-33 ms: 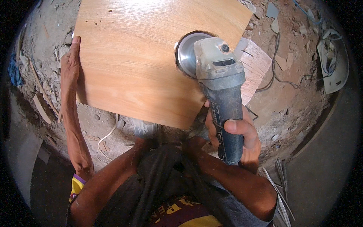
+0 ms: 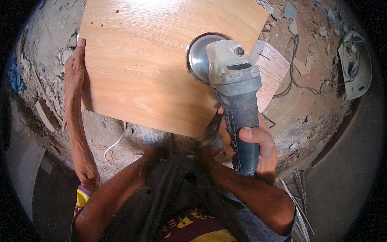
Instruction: The person uses an angle grinder to cut a circular hole in a rectangular piece of plywood. They hold the wood steady with one hand while operating the tool with the other, then lift the finished piece and walk to a tiled area to hand it to another person.
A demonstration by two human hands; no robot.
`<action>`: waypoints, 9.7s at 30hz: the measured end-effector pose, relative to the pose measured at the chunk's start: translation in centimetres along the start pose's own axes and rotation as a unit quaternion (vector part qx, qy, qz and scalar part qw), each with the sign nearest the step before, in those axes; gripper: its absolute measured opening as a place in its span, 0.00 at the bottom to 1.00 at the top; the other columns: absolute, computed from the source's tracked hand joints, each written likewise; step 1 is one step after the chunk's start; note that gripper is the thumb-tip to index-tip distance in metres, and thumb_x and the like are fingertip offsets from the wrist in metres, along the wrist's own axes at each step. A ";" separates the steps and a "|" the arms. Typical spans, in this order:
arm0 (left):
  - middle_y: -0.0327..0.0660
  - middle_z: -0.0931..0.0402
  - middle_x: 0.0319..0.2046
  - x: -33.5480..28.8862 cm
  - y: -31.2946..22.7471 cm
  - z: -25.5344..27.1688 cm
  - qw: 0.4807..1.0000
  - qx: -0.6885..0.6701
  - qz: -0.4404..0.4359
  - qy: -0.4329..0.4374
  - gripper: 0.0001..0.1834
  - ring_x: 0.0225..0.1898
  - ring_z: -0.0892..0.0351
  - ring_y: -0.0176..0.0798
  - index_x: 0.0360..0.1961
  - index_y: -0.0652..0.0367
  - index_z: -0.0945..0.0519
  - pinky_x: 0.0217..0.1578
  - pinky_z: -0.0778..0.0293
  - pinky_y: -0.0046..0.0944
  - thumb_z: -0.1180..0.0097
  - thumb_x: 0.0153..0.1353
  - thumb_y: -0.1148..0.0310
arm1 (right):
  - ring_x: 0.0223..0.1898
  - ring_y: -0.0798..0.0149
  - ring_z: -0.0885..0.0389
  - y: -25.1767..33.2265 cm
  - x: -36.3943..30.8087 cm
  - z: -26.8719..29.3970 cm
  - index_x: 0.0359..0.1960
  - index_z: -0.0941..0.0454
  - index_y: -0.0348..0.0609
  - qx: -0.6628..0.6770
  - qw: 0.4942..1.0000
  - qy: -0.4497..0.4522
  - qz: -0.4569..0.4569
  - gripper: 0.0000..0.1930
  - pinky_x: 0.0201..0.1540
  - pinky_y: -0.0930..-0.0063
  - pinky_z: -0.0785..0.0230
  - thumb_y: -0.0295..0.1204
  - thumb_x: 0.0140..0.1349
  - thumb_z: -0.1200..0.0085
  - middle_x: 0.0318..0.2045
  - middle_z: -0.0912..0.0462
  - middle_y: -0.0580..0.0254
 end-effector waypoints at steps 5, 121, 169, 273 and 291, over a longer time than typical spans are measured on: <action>0.55 0.12 0.30 0.2 -0.1 -0.2 1.000 -0.004 0.013 0.006 0.52 0.35 0.11 0.46 0.43 0.69 0.08 0.50 0.20 0.50 0.48 0.68 0.19 | 0.22 0.61 0.20 0.1 0.2 0.1 0.67 0.30 0.30 -0.009 1.000 0.004 -0.006 0.44 0.22 0.70 0.27 0.44 0.52 0.27 0.29 0.21 0.50; 0.69 0.15 0.37 3.1 -1.6 3.0 0.994 0.100 -0.014 -0.034 0.61 0.47 0.13 0.66 0.50 0.73 0.11 0.56 0.33 0.81 0.47 0.59 0.12 | 0.20 0.62 0.20 1.9 1.8 -0.3 0.65 0.29 0.27 -0.104 0.994 -0.001 -0.020 0.45 0.22 0.72 0.25 0.45 0.49 0.30 0.31 0.19 0.49; 0.61 0.11 0.39 5.8 -2.0 3.5 0.992 0.111 -0.043 -0.029 0.57 0.41 0.11 0.53 0.53 0.70 0.10 0.55 0.23 0.62 0.49 0.64 0.15 | 0.21 0.63 0.20 2.8 2.7 -0.3 0.61 0.27 0.25 -0.197 0.979 0.042 -0.024 0.41 0.25 0.71 0.27 0.42 0.48 0.30 0.30 0.19 0.51; 0.58 0.21 0.67 -2.9 5.0 -8.3 0.891 -0.354 0.033 0.283 0.52 0.64 0.18 0.44 0.73 0.77 0.30 0.62 0.20 0.45 0.49 0.77 0.31 | 0.32 0.60 0.12 5.6 -10.7 4.8 0.77 0.43 0.28 -0.064 0.881 -0.056 0.466 0.47 0.32 0.69 0.13 0.47 0.68 0.35 0.45 0.21 0.50; 0.35 0.25 0.43 -18.8 -4.2 22.4 0.972 -0.182 -0.052 -0.139 0.40 0.44 0.33 0.33 0.49 0.65 0.19 0.46 0.30 0.39 0.56 0.81 0.31 | 0.45 0.64 0.14 6.1 -9.2 6.8 0.70 0.31 0.33 -0.328 0.779 -0.276 0.458 0.39 0.50 0.69 0.21 0.39 0.63 0.27 0.51 0.15 0.51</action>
Point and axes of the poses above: each hand's wrist, its own x-axis towards the middle knuckle, its own z-axis out of the back of the hand, y = z × x, the point moved 7 cm from there along x, towards the middle knuckle
